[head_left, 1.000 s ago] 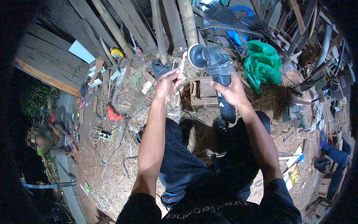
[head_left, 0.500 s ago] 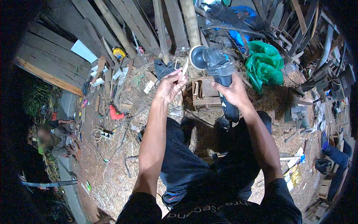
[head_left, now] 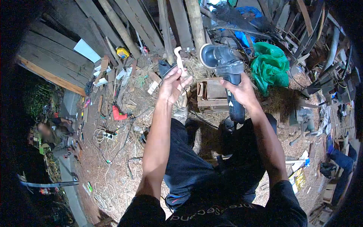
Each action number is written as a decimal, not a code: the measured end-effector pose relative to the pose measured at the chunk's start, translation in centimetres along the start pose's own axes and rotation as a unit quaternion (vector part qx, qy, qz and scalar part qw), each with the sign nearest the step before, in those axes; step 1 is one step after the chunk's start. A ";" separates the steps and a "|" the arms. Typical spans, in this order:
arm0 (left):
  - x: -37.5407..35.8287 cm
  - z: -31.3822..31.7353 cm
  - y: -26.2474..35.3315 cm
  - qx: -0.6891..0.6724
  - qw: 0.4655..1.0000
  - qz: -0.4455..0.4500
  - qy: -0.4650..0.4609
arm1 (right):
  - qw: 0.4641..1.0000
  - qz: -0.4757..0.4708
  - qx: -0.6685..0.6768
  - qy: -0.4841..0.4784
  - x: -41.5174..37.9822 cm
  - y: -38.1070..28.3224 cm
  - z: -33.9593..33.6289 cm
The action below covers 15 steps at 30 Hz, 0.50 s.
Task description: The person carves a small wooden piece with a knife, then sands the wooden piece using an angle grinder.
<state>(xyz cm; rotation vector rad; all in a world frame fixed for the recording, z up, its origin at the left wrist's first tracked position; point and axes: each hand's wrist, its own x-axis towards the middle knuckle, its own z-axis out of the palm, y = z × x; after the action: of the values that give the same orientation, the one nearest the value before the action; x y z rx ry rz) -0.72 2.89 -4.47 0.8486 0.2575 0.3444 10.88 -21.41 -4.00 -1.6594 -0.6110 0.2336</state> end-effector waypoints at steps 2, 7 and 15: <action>-0.1 0.0 -0.2 -0.054 0.998 -0.005 -0.017 | 1.000 -0.001 0.006 0.009 0.1 -0.1 -0.1; -0.7 -0.3 -0.3 -0.112 0.991 0.011 -0.071 | 1.000 0.022 -0.003 0.013 0.1 0.2 -0.4; -0.5 -1.7 -0.6 -0.221 0.955 0.027 -0.194 | 1.000 0.009 -0.027 0.000 0.4 0.9 -0.3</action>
<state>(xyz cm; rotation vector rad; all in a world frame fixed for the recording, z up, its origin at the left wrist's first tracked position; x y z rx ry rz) -1.70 3.52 -5.97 0.4645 -0.2063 0.2640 11.59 -21.57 -4.76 -1.7183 -0.6070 0.2317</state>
